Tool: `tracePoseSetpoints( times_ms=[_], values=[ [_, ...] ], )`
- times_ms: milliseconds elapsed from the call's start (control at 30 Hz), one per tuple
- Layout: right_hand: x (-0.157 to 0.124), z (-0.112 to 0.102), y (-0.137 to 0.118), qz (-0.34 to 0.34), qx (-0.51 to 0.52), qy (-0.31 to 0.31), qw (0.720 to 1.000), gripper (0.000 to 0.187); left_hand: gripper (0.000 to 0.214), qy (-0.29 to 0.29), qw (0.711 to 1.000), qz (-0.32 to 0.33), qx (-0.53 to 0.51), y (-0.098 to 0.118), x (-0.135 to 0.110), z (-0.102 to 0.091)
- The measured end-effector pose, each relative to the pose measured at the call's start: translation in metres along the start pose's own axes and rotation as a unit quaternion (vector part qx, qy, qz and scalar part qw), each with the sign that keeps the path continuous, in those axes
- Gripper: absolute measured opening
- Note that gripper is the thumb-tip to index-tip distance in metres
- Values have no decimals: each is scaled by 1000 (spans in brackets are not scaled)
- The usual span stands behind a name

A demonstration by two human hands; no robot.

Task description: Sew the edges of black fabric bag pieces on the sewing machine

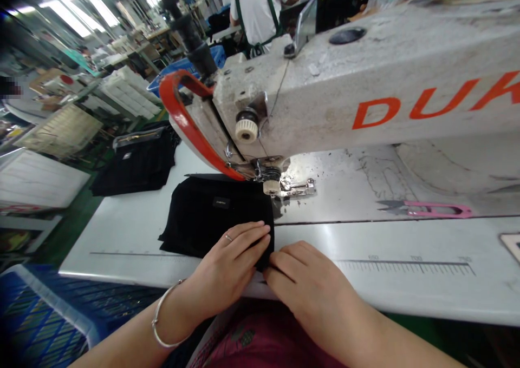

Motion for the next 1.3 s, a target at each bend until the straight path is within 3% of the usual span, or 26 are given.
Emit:
tracePoseSetpoints(
  times_ms=[133, 233, 367, 467, 867, 1100, 1300],
  values=[
    [12, -15, 10, 31, 26, -33, 999, 17, 39, 8, 1000, 0, -8, 1, 1, 1],
    [28, -25, 33, 33, -78, -26, 996, 23, 40, 16, 999, -2, -28, -1, 0, 0],
    [38, -14, 61, 9, -164, -90, 982, 36, 46, 9, 998, -15, -52, -8, 0, 2],
    [37, -9, 69, 11, -170, -84, 982, 35, 48, 8, 998, -13, -59, -13, 3, 4],
    [39, -10, 73, 7, -167, -24, 986, 36, 43, 31, 998, -10, -56, -31, 21, 3],
    [19, -19, 36, 21, -51, -31, 998, 16, 45, 16, 998, -8, -61, -32, 19, 1],
    [7, -9, 28, 32, -85, 2, 996, 7, 35, 110, 971, -63, -204, -41, 15, -8]
  ],
)
Point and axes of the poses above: each hand's wrist, its own x-axis towards the middle knuckle, its own z-axis out of the palm, y = z × x, the point moved 4 cm from there along x, towards the middle knuckle, and after that the axes turned 8 degrees about -z, right-handed, at the moved point
